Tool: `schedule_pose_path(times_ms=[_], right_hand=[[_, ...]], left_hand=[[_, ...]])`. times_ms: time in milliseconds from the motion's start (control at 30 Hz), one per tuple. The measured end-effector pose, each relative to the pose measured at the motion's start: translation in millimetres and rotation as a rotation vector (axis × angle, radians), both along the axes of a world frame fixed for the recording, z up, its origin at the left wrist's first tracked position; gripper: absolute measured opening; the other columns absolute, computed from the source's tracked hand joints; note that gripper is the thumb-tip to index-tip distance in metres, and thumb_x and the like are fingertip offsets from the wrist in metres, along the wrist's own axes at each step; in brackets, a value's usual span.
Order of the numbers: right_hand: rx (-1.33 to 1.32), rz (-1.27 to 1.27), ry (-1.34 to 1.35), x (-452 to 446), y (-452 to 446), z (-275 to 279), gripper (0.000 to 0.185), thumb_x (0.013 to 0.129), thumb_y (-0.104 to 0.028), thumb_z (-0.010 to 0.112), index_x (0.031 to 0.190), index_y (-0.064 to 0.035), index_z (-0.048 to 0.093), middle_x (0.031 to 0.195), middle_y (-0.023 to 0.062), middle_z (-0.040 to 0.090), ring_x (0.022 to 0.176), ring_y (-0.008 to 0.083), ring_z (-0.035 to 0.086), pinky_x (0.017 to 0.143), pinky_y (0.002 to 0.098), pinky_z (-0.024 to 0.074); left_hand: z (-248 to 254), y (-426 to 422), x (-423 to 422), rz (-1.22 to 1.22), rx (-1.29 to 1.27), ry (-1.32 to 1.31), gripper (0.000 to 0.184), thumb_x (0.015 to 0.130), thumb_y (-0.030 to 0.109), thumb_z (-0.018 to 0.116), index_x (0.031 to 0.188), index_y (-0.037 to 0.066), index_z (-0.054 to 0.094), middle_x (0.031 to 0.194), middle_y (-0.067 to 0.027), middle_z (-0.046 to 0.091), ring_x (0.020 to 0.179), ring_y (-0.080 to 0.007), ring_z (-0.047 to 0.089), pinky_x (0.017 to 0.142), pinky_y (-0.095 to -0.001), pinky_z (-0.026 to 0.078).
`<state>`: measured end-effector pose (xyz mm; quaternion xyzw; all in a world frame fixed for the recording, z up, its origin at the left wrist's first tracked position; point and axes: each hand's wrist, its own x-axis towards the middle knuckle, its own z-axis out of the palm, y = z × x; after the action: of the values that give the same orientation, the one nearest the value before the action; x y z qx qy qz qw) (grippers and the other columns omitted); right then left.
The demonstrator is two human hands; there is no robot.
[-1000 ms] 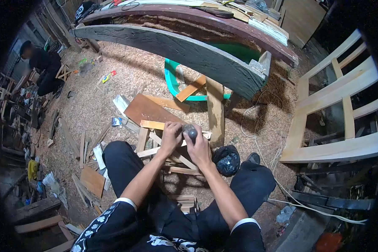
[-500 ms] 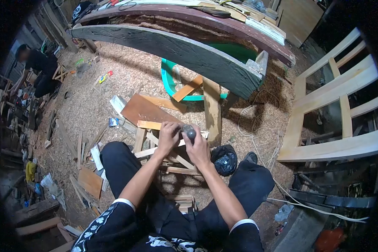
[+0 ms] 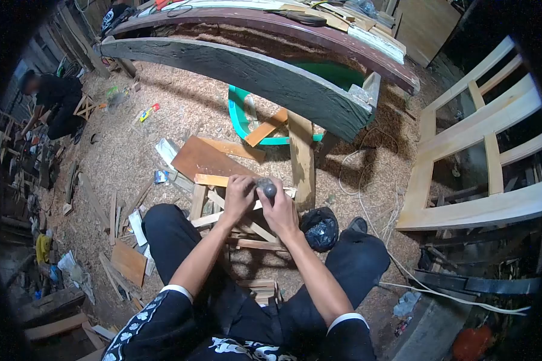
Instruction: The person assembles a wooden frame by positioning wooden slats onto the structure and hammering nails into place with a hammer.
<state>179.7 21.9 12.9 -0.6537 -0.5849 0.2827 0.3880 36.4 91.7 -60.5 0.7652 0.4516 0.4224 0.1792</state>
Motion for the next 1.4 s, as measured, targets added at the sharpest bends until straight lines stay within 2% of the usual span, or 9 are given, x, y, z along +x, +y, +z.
schedule_pose_path(times_ms=[133,233,633,800,900,1033,1100,1300,1400], right_hand=[[0.233,-0.011,0.110,-7,-6,3,0.045,0.101,-0.035,0.062,0.136,-0.0093,0.049,0.102,0.0300,0.069,0.099,0.0497,0.068,0.079,0.0508,0.0547],[0.033,0.026,0.043,-1,0,-7,0.047,0.101,-0.035,0.062,0.137,-0.0086,0.049,0.109,0.0281,0.069,0.102,0.0467,0.069,0.081,0.0495,0.0550],[0.090,-0.045,0.055,1,0,8,0.046,0.101,-0.038,0.062,0.134,-0.0073,0.050,0.103,0.0286,0.070,0.099,0.0473,0.069,0.080,0.0498,0.0549],[0.148,-0.002,0.058,-8,-8,13,0.043,0.101,-0.030,0.063,0.132,-0.0024,0.052,0.110,0.0268,0.069,0.101,0.0418,0.070,0.085,0.0449,0.0552],[0.033,-0.044,0.077,-7,-1,2,0.043,0.100,-0.029,0.064,0.132,-0.0027,0.051,0.111,0.0269,0.069,0.102,0.0417,0.070,0.085,0.0448,0.0555],[0.220,-0.020,0.058,-7,-6,8,0.044,0.101,-0.034,0.062,0.135,-0.0088,0.050,0.106,0.0284,0.070,0.101,0.0473,0.069,0.081,0.0508,0.0557],[-0.006,-0.006,-0.076,-4,1,5,0.042,0.102,-0.034,0.061,0.134,-0.0097,0.050,0.104,0.0280,0.070,0.099,0.0482,0.069,0.079,0.0512,0.0556],[0.292,-0.019,0.106,-8,-1,6,0.043,0.102,-0.036,0.060,0.133,-0.0076,0.048,0.099,0.0290,0.070,0.096,0.0510,0.067,0.077,0.0533,0.0539],[0.099,-0.061,0.113,-8,6,-1,0.043,0.102,-0.032,0.062,0.132,-0.0046,0.049,0.102,0.0282,0.070,0.097,0.0476,0.070,0.078,0.0504,0.0556]], left_hand=[[5,-2,-1,-0.013,0.003,-0.014,0.009,0.080,0.003,0.072,0.088,0.002,0.069,0.091,-0.0141,0.070,0.092,-0.0362,0.061,0.090,-0.0438,0.044],[1,0,1,0.016,0.019,-0.008,0.009,0.080,0.003,0.072,0.088,0.002,0.069,0.091,-0.0145,0.070,0.092,-0.0356,0.061,0.090,-0.0439,0.044],[9,-4,-4,-0.055,-0.035,-0.002,0.012,0.084,0.007,0.073,0.095,0.003,0.072,0.089,-0.0136,0.070,0.091,-0.0357,0.062,0.088,-0.0435,0.046],[3,0,-1,-0.007,0.027,0.019,0.007,0.083,0.008,0.073,0.085,0.003,0.068,0.086,-0.0143,0.069,0.089,-0.0353,0.062,0.087,-0.0433,0.045],[3,1,0,-0.013,0.023,0.024,0.007,0.083,0.007,0.072,0.085,0.003,0.068,0.087,-0.0147,0.069,0.089,-0.0358,0.062,0.087,-0.0441,0.045],[6,-2,1,0.009,-0.010,0.018,0.007,0.083,0.007,0.072,0.085,0.003,0.068,0.087,-0.0143,0.069,0.089,-0.0353,0.062,0.088,-0.0431,0.044],[3,-3,3,-0.006,-0.012,0.012,0.007,0.083,0.007,0.072,0.085,0.002,0.068,0.087,-0.0145,0.068,0.089,-0.0355,0.062,0.088,-0.0428,0.044],[2,-1,1,-0.006,-0.004,0.023,0.007,0.083,0.007,0.072,0.088,0.003,0.069,0.089,-0.0145,0.069,0.091,-0.0351,0.061,0.090,-0.0429,0.043],[0,0,3,0.001,-0.026,0.020,0.008,0.083,0.006,0.071,0.090,0.002,0.070,0.091,-0.0141,0.070,0.092,-0.0349,0.062,0.092,-0.0431,0.043]])
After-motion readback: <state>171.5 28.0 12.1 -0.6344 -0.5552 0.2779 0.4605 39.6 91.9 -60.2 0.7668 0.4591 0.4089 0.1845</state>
